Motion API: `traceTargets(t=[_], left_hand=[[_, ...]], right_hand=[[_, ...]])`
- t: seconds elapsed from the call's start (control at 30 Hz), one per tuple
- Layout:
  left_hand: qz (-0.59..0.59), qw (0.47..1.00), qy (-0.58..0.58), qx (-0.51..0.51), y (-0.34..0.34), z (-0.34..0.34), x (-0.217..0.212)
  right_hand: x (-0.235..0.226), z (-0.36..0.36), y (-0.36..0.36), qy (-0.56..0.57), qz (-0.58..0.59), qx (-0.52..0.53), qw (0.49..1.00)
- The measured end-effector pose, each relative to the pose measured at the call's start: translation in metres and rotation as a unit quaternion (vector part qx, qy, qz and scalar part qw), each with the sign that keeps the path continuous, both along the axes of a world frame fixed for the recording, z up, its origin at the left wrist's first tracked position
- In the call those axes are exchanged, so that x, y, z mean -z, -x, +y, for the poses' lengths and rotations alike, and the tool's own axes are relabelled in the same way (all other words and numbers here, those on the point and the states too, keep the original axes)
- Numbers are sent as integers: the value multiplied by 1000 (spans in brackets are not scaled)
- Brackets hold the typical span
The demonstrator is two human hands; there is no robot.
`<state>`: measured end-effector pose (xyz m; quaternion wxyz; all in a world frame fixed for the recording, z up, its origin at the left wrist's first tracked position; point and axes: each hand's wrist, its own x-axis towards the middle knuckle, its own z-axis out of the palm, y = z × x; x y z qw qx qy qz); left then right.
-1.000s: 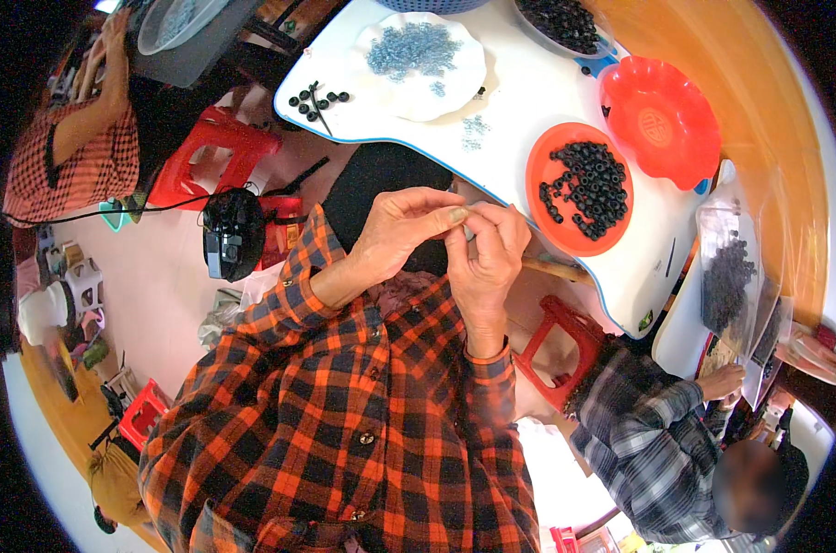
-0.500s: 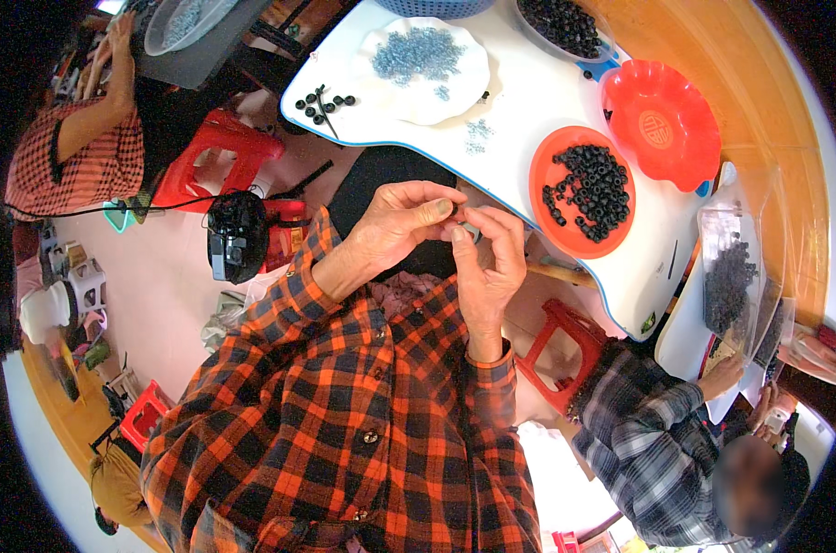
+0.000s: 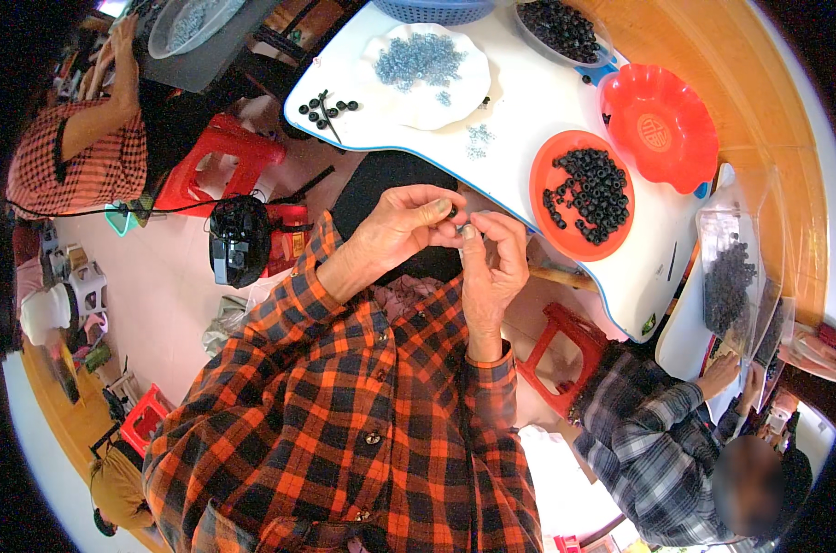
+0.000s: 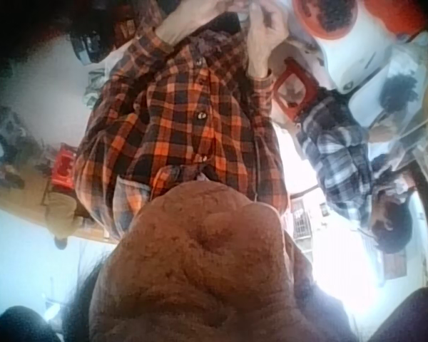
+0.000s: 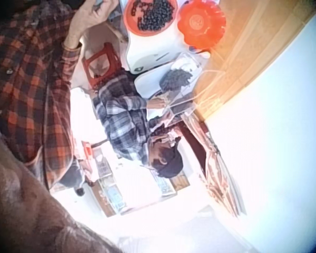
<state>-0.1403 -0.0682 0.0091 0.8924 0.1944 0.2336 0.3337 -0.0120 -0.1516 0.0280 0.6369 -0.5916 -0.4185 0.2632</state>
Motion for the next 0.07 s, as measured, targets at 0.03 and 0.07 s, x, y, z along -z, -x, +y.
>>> traceTargets(t=[0.03,0.07], left_hand=[[-23,999,25,10,0,1,-5],[-23,999,25,9,0,1,-5]], right_hand=[[0,0,1,3,14,4,1000],[-1,0,2,6,29,8,1000]])
